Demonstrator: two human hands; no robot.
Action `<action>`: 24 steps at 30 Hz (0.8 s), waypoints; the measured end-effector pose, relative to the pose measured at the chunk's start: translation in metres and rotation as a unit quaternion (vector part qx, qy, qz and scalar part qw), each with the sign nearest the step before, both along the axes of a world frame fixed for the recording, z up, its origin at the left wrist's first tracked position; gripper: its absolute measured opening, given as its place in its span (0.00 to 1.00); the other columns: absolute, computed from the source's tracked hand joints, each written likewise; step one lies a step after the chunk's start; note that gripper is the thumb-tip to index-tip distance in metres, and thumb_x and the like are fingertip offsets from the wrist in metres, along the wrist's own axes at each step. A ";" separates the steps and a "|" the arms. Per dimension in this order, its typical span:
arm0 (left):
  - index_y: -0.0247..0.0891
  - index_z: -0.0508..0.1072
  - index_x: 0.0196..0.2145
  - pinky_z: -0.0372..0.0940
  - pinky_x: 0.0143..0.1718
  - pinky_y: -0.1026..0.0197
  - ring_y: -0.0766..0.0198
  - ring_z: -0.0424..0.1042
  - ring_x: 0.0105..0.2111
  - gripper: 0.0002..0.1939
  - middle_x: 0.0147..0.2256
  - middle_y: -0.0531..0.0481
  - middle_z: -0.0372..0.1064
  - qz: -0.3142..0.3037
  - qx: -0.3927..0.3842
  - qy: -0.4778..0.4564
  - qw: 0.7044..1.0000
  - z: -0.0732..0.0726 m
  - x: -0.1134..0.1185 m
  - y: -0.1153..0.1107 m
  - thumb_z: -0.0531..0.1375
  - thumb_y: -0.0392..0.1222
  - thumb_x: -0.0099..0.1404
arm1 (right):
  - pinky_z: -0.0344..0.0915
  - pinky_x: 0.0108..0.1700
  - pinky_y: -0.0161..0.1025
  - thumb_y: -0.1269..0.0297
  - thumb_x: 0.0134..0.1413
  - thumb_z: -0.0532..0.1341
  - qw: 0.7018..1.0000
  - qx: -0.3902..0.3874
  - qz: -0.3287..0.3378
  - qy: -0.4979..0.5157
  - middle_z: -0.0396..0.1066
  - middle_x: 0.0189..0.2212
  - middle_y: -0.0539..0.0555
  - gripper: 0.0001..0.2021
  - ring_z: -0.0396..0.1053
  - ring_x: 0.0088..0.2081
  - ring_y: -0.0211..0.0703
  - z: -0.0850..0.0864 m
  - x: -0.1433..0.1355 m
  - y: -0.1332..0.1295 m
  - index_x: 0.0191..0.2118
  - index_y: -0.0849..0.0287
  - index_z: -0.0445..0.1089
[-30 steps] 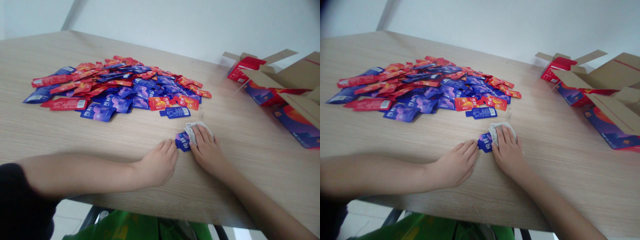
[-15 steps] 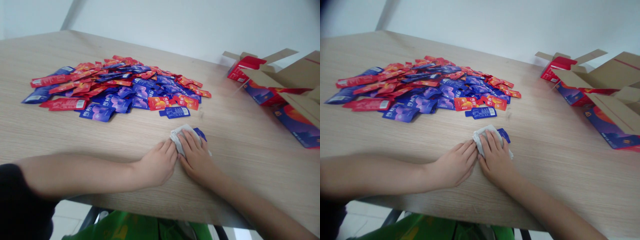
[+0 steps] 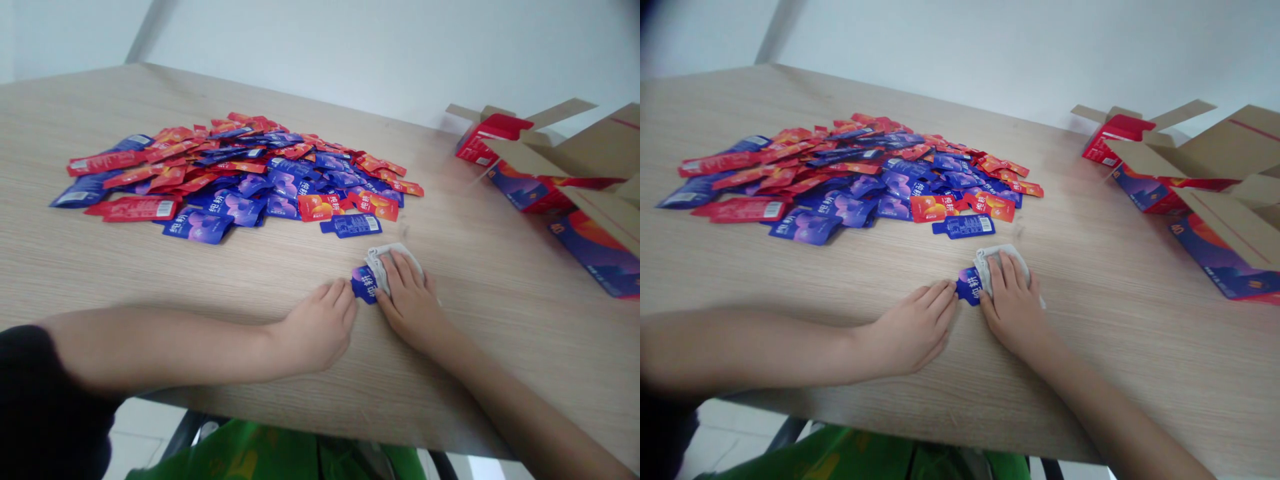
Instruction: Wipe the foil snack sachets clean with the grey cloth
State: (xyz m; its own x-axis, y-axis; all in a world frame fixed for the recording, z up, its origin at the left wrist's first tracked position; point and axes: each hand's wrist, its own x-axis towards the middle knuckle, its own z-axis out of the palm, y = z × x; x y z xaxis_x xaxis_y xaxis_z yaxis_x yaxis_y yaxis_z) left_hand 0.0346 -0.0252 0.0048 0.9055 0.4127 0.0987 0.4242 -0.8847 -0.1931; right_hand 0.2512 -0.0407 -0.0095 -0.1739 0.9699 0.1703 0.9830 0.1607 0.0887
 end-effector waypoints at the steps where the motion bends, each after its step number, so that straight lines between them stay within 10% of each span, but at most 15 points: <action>1: 0.20 0.67 0.55 0.58 0.56 0.48 0.43 0.63 0.57 0.26 0.56 0.29 0.65 0.000 0.000 0.000 1.000 0.000 0.000 0.000 0.53 0.44 0.67 | 0.50 0.61 0.61 0.55 0.66 0.44 1.000 -0.002 0.007 -0.001 0.49 0.67 0.66 0.29 0.46 0.67 0.57 0.000 -0.003 -0.002 0.66 0.67 0.51; 10: 0.24 0.71 0.51 0.60 0.54 0.47 0.41 0.63 0.57 0.23 0.55 0.30 0.66 -0.010 -0.005 -0.004 1.000 0.002 -0.001 0.002 0.53 0.44 0.67 | 0.47 0.62 0.59 0.59 0.64 0.48 0.993 -0.030 0.113 0.018 0.49 0.68 0.64 0.27 0.45 0.68 0.56 0.009 -0.025 -0.014 0.66 0.64 0.54; 24: 0.20 0.67 0.55 0.59 0.56 0.48 0.43 0.64 0.57 0.27 0.57 0.28 0.64 0.000 -0.002 0.008 1.000 0.003 0.000 0.000 0.53 0.45 0.67 | 0.51 0.61 0.59 0.54 0.66 0.43 1.000 -0.003 -0.003 0.012 0.51 0.67 0.64 0.29 0.48 0.67 0.56 0.000 0.008 0.003 0.68 0.63 0.48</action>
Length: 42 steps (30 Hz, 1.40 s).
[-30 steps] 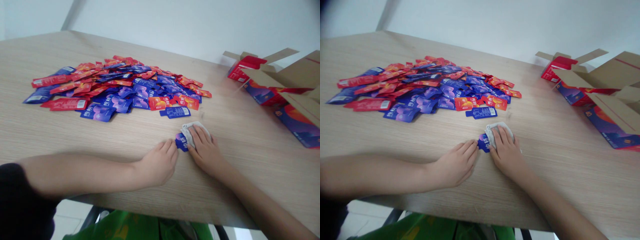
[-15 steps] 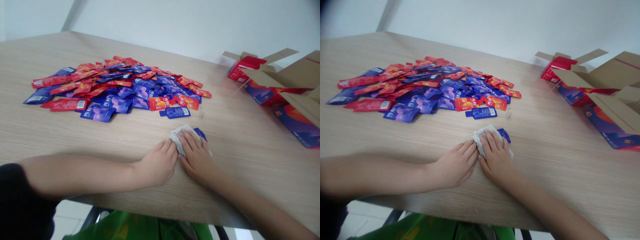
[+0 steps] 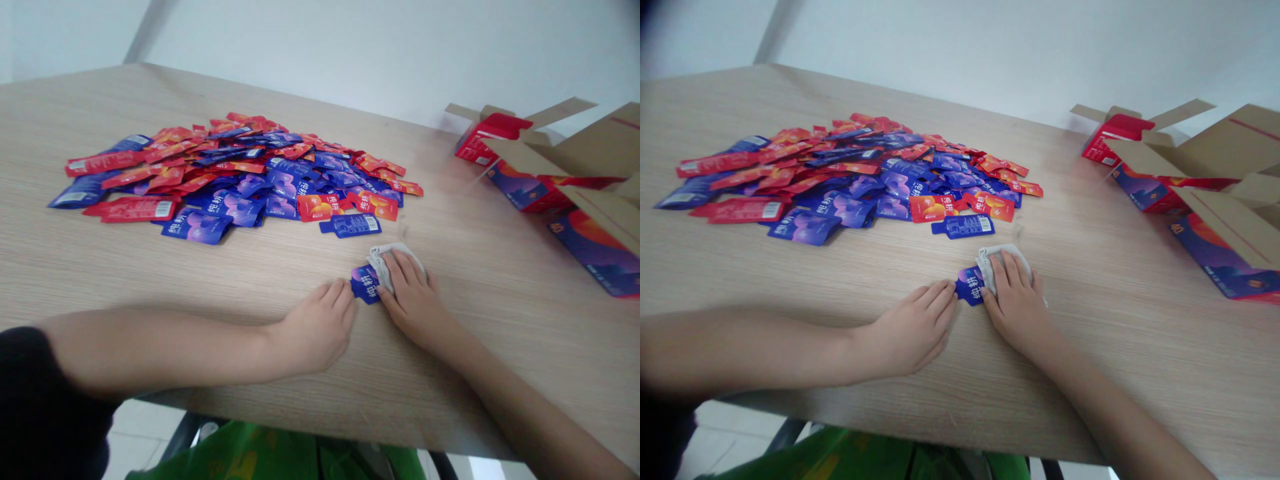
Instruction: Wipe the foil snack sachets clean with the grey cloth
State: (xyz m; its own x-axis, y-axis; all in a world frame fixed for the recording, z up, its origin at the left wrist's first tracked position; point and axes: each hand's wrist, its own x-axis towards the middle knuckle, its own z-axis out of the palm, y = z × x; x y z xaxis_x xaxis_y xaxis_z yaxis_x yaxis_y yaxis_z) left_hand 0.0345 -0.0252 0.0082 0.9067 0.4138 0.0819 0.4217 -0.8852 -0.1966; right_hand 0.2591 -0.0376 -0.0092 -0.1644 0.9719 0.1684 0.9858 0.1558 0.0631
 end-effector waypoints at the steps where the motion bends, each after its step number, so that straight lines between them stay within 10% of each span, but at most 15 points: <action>1: 0.20 0.67 0.55 0.59 0.56 0.48 0.43 0.64 0.57 0.27 0.57 0.28 0.64 -0.001 0.001 -0.003 1.000 0.000 0.000 0.000 0.53 0.45 0.67 | 0.51 0.61 0.60 0.54 0.66 0.43 1.000 0.004 0.003 0.002 0.51 0.67 0.65 0.29 0.48 0.67 0.57 0.000 -0.001 0.000 0.68 0.62 0.48; 13: 0.23 0.71 0.52 0.60 0.55 0.47 0.40 0.62 0.57 0.23 0.56 0.28 0.65 -0.014 -0.003 -0.016 1.000 -0.003 -0.001 0.001 0.53 0.44 0.67 | 0.47 0.62 0.60 0.58 0.65 0.48 0.993 -0.036 0.116 0.008 0.48 0.68 0.65 0.27 0.43 0.68 0.56 0.010 -0.027 -0.016 0.66 0.63 0.52; 26: 0.18 0.67 0.55 0.58 0.56 0.47 0.42 0.63 0.57 0.26 0.56 0.28 0.64 -0.004 -0.004 -0.013 1.000 -0.003 0.000 -0.001 0.53 0.44 0.67 | 0.50 0.62 0.57 0.53 0.67 0.44 1.000 -0.017 0.013 0.007 0.50 0.67 0.63 0.29 0.47 0.67 0.52 0.003 0.001 0.003 0.67 0.63 0.49; 42: 0.23 0.70 0.53 0.60 0.55 0.47 0.41 0.63 0.57 0.24 0.55 0.29 0.66 -0.015 -0.004 -0.023 1.000 -0.005 -0.001 0.001 0.53 0.44 0.67 | 0.47 0.63 0.58 0.56 0.66 0.46 0.996 -0.022 0.089 0.009 0.49 0.68 0.63 0.27 0.45 0.68 0.54 0.007 -0.031 -0.015 0.66 0.64 0.53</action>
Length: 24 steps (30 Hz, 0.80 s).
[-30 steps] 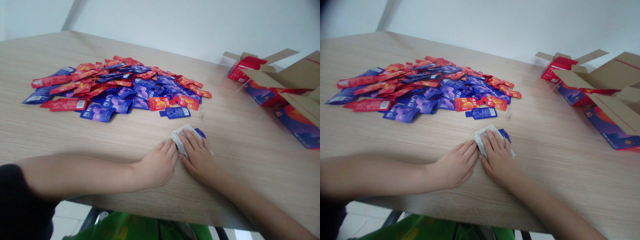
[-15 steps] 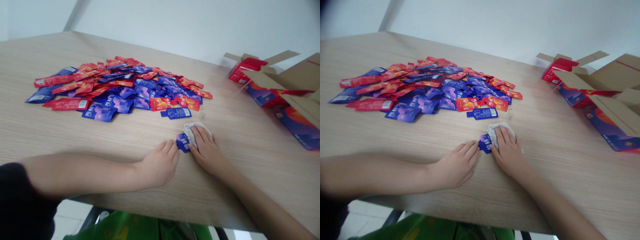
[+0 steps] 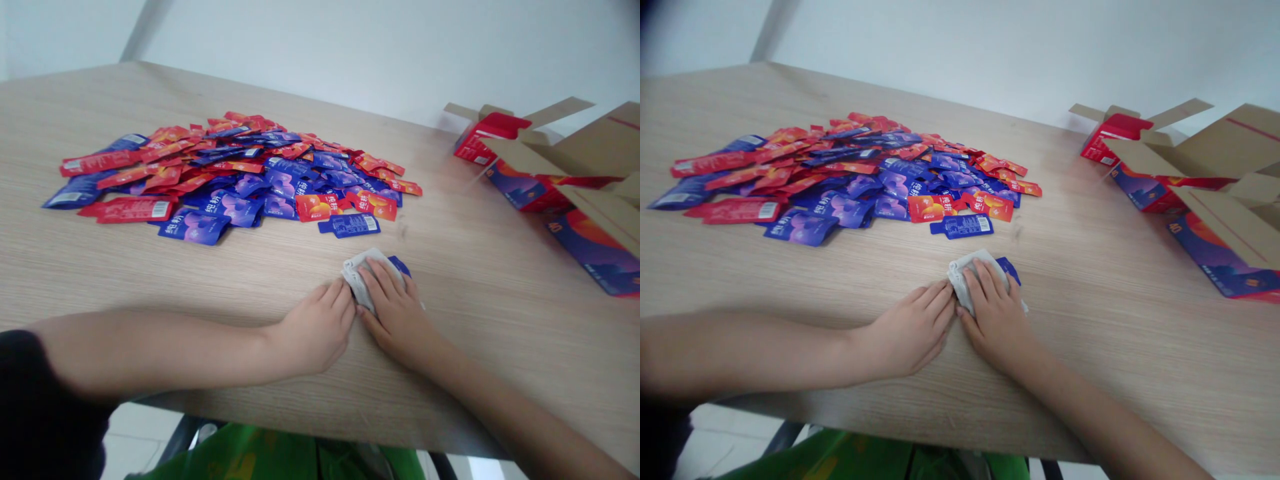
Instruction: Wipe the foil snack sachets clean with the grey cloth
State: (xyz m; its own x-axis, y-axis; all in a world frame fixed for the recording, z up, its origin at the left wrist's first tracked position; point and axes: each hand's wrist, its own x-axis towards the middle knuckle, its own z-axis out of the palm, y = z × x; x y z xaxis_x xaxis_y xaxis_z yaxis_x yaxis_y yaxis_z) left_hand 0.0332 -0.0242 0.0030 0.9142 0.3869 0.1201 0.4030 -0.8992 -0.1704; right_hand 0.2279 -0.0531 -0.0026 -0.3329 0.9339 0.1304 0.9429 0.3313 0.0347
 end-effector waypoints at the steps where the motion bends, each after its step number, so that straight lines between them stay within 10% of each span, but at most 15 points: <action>1: 0.22 0.69 0.54 0.60 0.55 0.47 0.41 0.63 0.57 0.25 0.55 0.29 0.66 0.003 0.000 0.002 1.000 0.000 0.000 0.000 0.53 0.44 0.67 | 0.47 0.63 0.57 0.55 0.66 0.45 1.000 0.001 -0.011 -0.002 0.48 0.68 0.62 0.28 0.45 0.68 0.53 -0.001 0.004 0.001 0.66 0.63 0.53; 10: 0.20 0.69 0.53 0.60 0.55 0.48 0.42 0.64 0.56 0.25 0.56 0.30 0.65 0.010 -0.001 0.010 1.000 0.003 0.001 -0.001 0.53 0.44 0.67 | 0.51 0.62 0.59 0.50 0.66 0.43 0.991 0.014 -0.130 -0.001 0.49 0.68 0.65 0.31 0.46 0.68 0.56 -0.006 0.028 0.015 0.67 0.66 0.50; 24: 0.23 0.70 0.52 0.61 0.54 0.47 0.40 0.64 0.56 0.23 0.55 0.29 0.66 0.006 -0.006 0.002 1.000 0.002 0.001 0.000 0.53 0.44 0.66 | 0.48 0.63 0.58 0.55 0.66 0.46 1.000 -0.004 -0.004 -0.005 0.47 0.69 0.62 0.28 0.43 0.68 0.54 0.001 0.000 -0.001 0.67 0.62 0.52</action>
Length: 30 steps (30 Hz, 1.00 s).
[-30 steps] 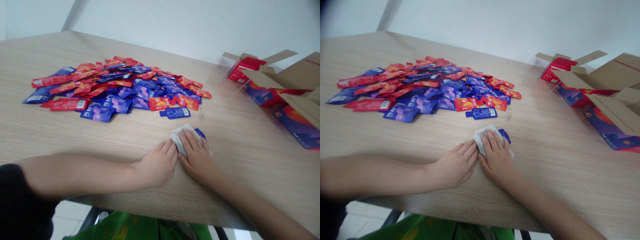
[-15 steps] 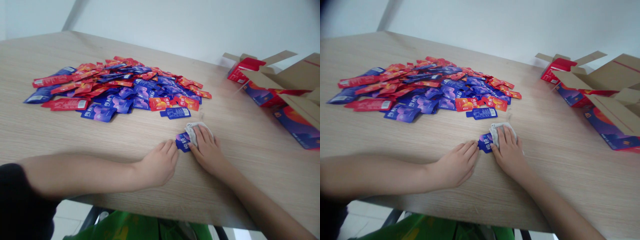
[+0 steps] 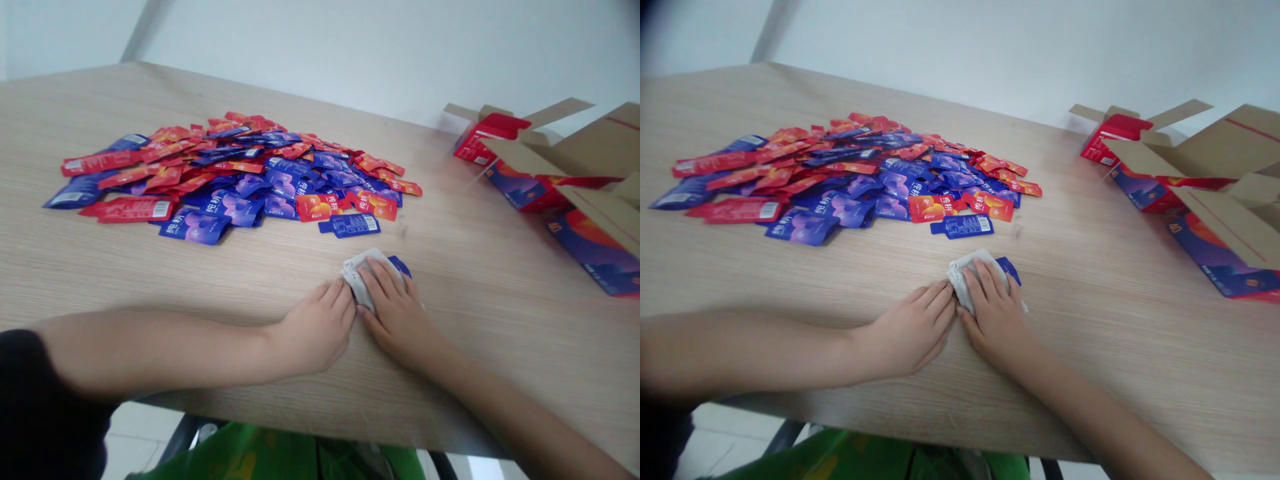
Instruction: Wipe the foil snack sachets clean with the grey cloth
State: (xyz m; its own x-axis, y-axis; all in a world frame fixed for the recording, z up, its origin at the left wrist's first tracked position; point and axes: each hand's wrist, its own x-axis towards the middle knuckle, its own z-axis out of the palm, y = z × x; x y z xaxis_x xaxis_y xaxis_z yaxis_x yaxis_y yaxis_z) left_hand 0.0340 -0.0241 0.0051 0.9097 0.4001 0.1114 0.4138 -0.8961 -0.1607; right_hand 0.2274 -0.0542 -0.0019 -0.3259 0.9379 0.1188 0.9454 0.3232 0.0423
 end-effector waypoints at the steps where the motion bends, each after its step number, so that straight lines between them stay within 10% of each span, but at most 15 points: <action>1: 0.22 0.69 0.53 0.61 0.55 0.47 0.40 0.63 0.57 0.24 0.55 0.29 0.65 0.001 0.001 0.001 1.000 0.000 0.000 0.000 0.53 0.44 0.66 | 0.48 0.63 0.57 0.54 0.66 0.46 1.000 0.000 -0.010 -0.002 0.47 0.69 0.61 0.28 0.43 0.68 0.53 0.000 0.003 0.001 0.67 0.62 0.52; 11: 0.20 0.68 0.55 0.59 0.56 0.47 0.41 0.63 0.57 0.26 0.56 0.29 0.65 0.008 0.004 0.011 1.000 0.001 0.001 -0.001 0.53 0.44 0.67 | 0.51 0.61 0.59 0.52 0.66 0.44 0.995 0.023 -0.098 -0.017 0.49 0.68 0.64 0.30 0.46 0.67 0.56 -0.006 0.024 0.013 0.67 0.66 0.50; 21: 0.24 0.71 0.52 0.60 0.55 0.47 0.41 0.63 0.57 0.22 0.55 0.30 0.66 -0.003 0.009 0.003 1.000 0.001 0.000 0.000 0.53 0.44 0.67 | 0.47 0.63 0.58 0.57 0.65 0.47 0.999 -0.002 0.031 -0.003 0.48 0.68 0.63 0.28 0.43 0.68 0.55 0.002 -0.002 0.000 0.66 0.64 0.53; 30: 0.21 0.67 0.54 0.59 0.57 0.48 0.43 0.63 0.57 0.25 0.57 0.30 0.65 0.008 0.000 0.019 1.000 0.003 0.001 0.000 0.52 0.44 0.67 | 0.53 0.62 0.57 0.57 0.66 0.43 0.996 0.014 -0.085 -0.015 0.50 0.68 0.61 0.28 0.47 0.67 0.53 -0.001 0.026 0.011 0.68 0.64 0.49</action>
State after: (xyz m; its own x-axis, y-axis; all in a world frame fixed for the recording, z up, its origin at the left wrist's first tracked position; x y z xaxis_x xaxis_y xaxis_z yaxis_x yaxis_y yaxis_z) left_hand 0.0346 -0.0246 0.0082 0.9063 0.4154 0.0777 0.4226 -0.8890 -0.1762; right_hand 0.2534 -0.0436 -0.0024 -0.1657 0.9764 0.1386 0.9847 0.1561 0.0776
